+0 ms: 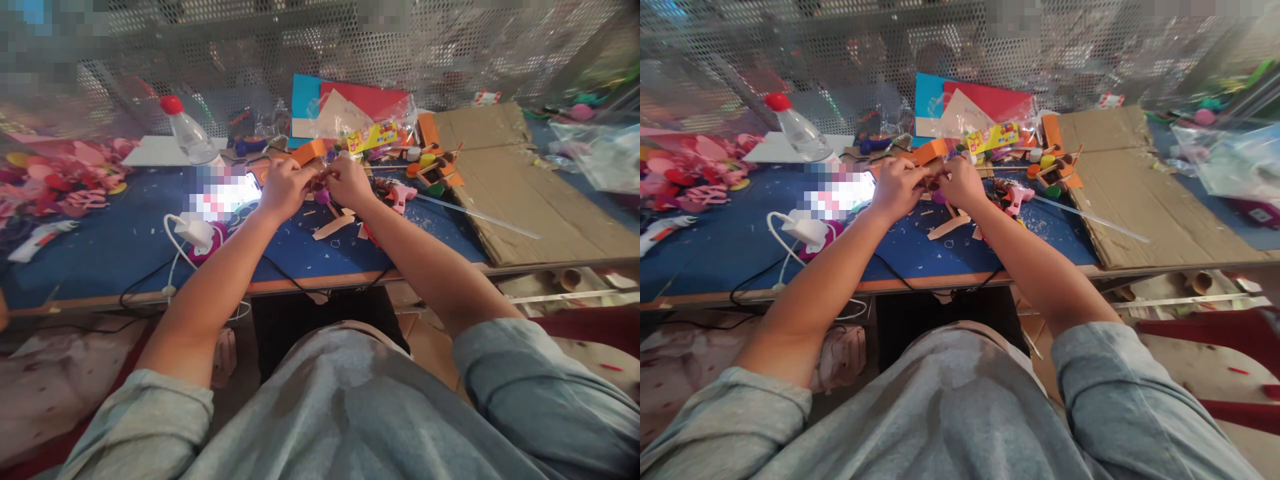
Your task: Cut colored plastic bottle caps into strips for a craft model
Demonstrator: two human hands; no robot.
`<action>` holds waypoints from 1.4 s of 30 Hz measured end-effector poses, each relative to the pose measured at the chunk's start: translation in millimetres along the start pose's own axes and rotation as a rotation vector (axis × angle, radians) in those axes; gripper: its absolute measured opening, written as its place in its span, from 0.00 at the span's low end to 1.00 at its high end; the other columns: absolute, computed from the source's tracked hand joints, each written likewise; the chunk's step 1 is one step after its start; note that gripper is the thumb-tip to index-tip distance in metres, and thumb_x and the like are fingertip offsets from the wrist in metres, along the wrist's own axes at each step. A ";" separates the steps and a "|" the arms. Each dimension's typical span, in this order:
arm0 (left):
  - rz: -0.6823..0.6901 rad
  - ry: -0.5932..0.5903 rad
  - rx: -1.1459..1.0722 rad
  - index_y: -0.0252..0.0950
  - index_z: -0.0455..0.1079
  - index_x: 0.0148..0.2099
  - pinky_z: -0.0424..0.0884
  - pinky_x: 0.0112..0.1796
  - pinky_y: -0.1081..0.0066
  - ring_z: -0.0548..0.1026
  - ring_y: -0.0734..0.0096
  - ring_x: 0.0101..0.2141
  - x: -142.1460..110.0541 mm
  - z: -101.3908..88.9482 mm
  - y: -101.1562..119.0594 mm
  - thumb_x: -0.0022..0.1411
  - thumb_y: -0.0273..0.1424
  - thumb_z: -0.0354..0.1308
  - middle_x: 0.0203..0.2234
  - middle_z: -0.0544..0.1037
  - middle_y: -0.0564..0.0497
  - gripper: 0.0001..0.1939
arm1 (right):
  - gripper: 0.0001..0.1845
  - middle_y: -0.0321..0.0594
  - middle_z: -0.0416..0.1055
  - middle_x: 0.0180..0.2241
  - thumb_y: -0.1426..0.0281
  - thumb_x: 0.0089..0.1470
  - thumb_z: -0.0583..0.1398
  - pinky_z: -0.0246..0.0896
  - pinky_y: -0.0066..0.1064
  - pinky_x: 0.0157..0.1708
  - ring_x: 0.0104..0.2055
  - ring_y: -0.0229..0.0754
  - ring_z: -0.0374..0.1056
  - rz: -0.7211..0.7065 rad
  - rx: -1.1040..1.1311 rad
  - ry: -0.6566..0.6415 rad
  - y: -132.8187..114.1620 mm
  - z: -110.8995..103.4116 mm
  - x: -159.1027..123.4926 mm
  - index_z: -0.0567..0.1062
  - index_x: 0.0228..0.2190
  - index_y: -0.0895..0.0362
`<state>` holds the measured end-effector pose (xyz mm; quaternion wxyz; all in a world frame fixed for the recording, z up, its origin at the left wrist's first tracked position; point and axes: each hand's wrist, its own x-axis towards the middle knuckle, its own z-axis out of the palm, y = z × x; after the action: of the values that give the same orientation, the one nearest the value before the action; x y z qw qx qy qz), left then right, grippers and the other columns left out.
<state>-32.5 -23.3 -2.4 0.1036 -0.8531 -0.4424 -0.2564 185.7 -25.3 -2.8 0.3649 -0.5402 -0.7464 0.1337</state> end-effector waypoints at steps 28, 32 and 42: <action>0.005 0.012 -0.019 0.45 0.81 0.64 0.69 0.64 0.43 0.75 0.46 0.56 -0.5 4.2 -3.5 0.70 0.28 0.60 0.51 0.81 0.39 0.23 | 0.18 0.51 0.87 0.54 0.76 0.64 0.61 0.78 0.47 0.57 0.53 0.55 0.81 -0.070 -0.019 -0.009 -1.0 0.5 -1.1 0.93 0.41 0.55; -0.008 -0.006 -0.028 0.45 0.80 0.64 0.69 0.65 0.43 0.76 0.45 0.57 -0.4 2.4 -1.5 0.72 0.29 0.58 0.52 0.80 0.39 0.22 | 0.16 0.51 0.87 0.52 0.75 0.63 0.62 0.78 0.45 0.56 0.52 0.55 0.81 -0.056 -0.009 0.024 -1.5 0.0 -1.5 0.91 0.41 0.55; 0.013 -0.013 -0.044 0.45 0.81 0.61 0.68 0.65 0.44 0.74 0.45 0.59 -1.4 2.5 -0.8 0.76 0.32 0.57 0.53 0.79 0.39 0.17 | 0.12 0.50 0.88 0.40 0.69 0.63 0.67 0.77 0.44 0.48 0.46 0.57 0.83 0.101 0.045 -0.086 3.1 1.5 1.8 0.92 0.42 0.56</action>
<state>-32.9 -22.7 -5.3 0.0833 -0.8597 -0.4318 -0.2597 186.6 -22.3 -5.0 0.3372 -0.5625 -0.7301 0.1921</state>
